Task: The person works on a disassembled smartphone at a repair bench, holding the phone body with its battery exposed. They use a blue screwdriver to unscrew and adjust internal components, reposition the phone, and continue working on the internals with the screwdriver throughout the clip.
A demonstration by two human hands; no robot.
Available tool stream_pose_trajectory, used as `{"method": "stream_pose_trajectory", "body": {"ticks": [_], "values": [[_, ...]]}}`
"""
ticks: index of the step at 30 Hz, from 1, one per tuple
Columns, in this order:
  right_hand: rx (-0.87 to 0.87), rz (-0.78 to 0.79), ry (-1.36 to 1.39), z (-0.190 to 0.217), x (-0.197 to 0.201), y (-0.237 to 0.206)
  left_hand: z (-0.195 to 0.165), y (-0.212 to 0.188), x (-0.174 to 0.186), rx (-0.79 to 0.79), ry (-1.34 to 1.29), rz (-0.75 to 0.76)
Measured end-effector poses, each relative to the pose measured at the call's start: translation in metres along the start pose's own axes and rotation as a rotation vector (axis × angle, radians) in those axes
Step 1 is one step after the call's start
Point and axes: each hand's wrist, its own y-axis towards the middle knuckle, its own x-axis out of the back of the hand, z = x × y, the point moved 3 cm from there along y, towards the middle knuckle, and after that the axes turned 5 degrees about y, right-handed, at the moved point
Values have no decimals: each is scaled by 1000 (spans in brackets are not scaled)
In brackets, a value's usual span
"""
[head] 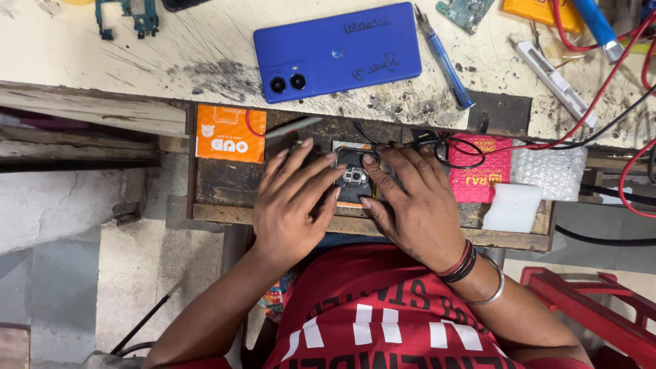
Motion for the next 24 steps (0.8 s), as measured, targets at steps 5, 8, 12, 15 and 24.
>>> {"method": "stream_pose_trajectory", "body": {"ticks": [5, 8, 12, 15, 24], "values": [[0, 10, 0, 0, 0, -1, -2, 9, 2, 2, -2, 126], [2, 12, -19, 0, 0, -1, -4, 11, 3, 5, 28, 182], [14, -6, 43, -1, 3, -4, -5, 14, 0, 16, 31, 243], [95, -110, 73, 3, 13, -12, -5, 18, 0, 19, 30, 275], [-117, -382, -93, -25, 92, -13, 0, 37, -3, -47, 0, 375]]}}
